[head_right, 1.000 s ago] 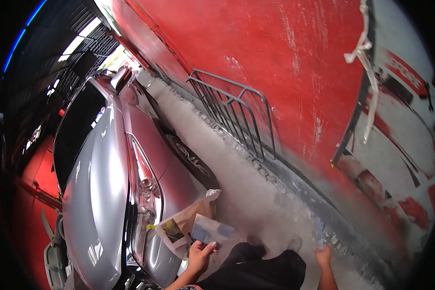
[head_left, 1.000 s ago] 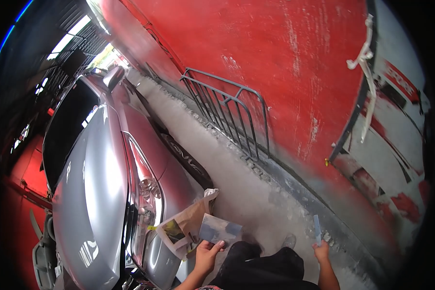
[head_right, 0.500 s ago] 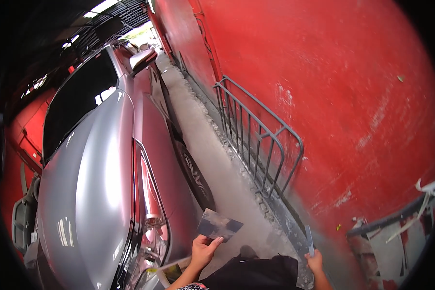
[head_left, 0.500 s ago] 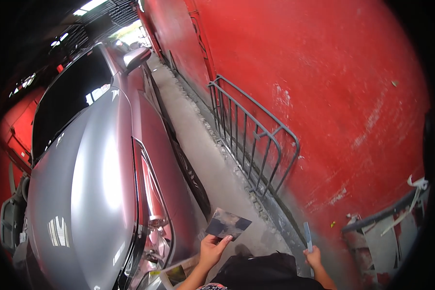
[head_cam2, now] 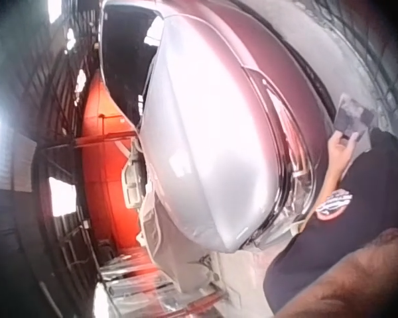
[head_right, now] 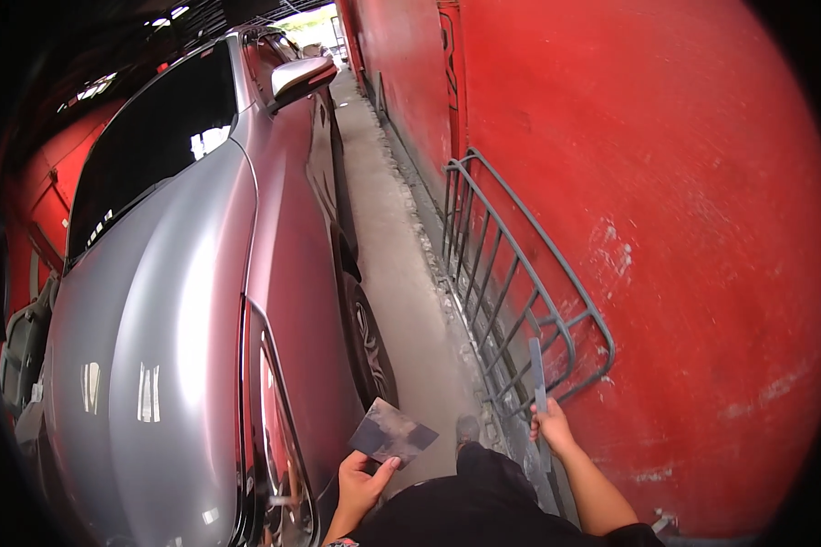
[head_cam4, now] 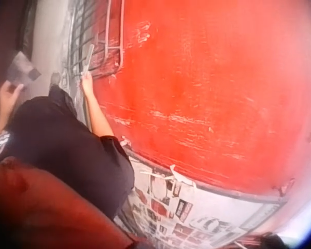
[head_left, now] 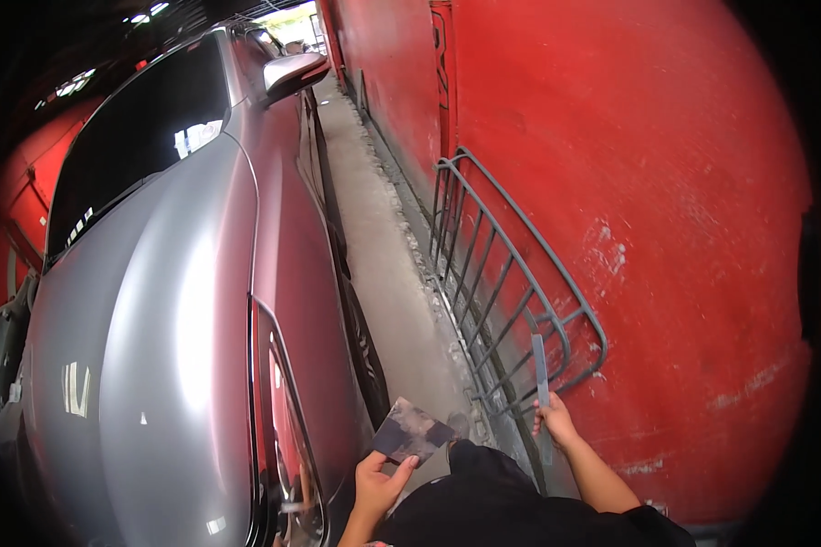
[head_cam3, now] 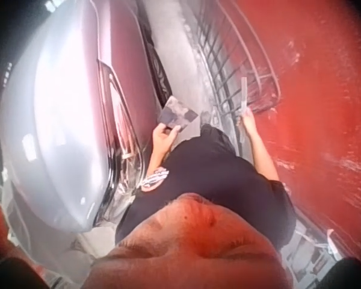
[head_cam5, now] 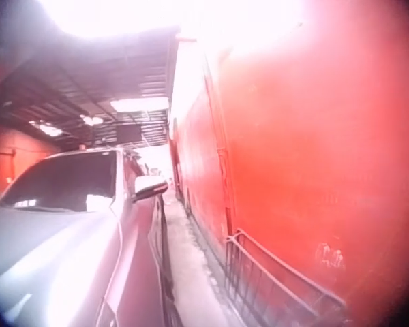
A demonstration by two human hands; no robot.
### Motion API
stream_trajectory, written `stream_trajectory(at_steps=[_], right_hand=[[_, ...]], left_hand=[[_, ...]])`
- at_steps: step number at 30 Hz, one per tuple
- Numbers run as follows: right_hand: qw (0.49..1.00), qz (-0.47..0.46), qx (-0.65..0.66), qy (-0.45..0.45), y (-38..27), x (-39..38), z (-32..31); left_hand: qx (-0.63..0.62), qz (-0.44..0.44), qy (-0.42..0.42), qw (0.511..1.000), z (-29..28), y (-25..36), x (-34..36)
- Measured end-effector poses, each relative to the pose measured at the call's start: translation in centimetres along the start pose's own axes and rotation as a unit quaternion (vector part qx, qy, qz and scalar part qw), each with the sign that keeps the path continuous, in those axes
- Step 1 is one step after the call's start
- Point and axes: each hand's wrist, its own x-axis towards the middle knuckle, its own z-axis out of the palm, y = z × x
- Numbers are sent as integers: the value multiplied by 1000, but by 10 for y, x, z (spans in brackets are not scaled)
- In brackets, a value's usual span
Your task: Inspecting the exterior surface and paint of a car in a body shop while holding a reference paper and a ruler.
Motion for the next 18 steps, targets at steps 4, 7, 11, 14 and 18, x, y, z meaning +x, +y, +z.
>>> stream_trajectory(at_steps=[4, 7, 11, 14, 18], right_hand=[[998, -23, -41, -50, -71, 70, 34], [989, -49, -85, -108, -116, 126, 50], [977, -84, -96, -171, -180, 191, 75], [977, -104, -76, -172, -215, 228, 91], [971, -106, -80, -199, -238, 299, 118]], left_hand=[[-25, 1, 25, 999, 13, -2, 58], [-68, -11, 39, 997, 26, 10, 111], [-40, -14, 57, 997, 31, 10, 174], [-38, -21, 58, 997, 32, 17, 214], [-49, -31, 78, 995, 31, 6, 288]])
